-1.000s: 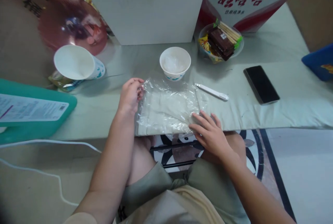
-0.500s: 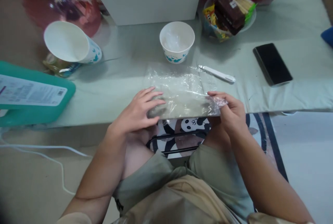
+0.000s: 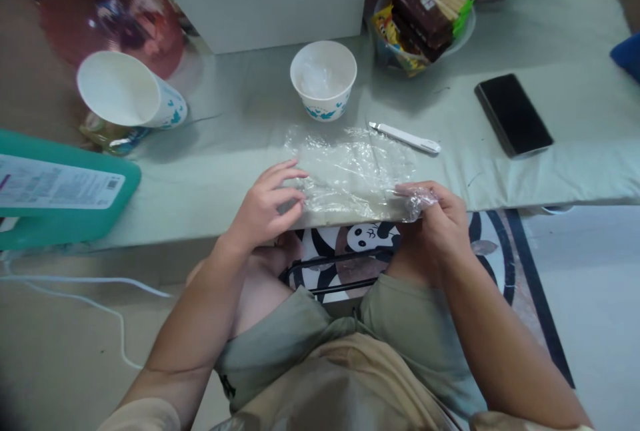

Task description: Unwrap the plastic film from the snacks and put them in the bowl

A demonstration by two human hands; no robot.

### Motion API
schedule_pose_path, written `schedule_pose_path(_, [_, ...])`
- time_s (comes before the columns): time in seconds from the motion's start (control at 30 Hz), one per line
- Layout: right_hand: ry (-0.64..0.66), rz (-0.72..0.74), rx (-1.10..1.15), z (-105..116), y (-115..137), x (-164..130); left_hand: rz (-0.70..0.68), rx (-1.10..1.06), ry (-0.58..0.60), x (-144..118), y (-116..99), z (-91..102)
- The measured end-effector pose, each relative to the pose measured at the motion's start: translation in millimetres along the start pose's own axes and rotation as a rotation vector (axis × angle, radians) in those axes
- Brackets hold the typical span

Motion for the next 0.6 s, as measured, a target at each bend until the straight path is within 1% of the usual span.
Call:
schedule_pose_path(0.07, [0.095,0.094,0.085,5,-1,0,0.111,-0.190,-0.163,4,12,10.2])
schedule_pose_path(0.13, [0.238,0.219,0.140,8,-1,-6,0.294,-0.348,-0.299,5,30,15.7])
schedule_pose_path(0.17, [0.306,0.276,0.104,9,-1,-10,0.386,-0.409,-0.354,5,39,16.2])
schedule_pose_path(0.2, [0.360,0.327,0.020,9,-2,-15,0.465,-0.459,-0.402,5,47,15.8])
schedule_pose_path(0.27, [0.382,0.418,-0.206,7,-2,-25,0.563,-0.528,-0.463,5,57,12.9])
schedule_pose_path(0.33, [0.310,0.453,-0.362,5,1,-32,0.585,-0.539,-0.478,8,60,9.8])
schedule_pose_path(0.37, [0.252,0.439,-0.398,4,3,-33,0.579,-0.526,-0.478,9,60,9.1])
schedule_pose_path(0.5, [0.030,0.275,-0.429,2,6,-31,0.549,-0.459,-0.492,11,64,10.6])
schedule_pose_path(0.6, [-0.029,0.195,-0.402,-1,6,-25,0.560,-0.379,-0.531,7,76,14.4])
Point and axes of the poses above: each hand's wrist, its own x-axis towards the middle knuckle, its own z-axis out of the back of the hand, y = z × x, the point moved 8 cm from there along x, towards the middle knuckle, and after that the axes turned 12 degrees about -y, right-handed, at the moved point
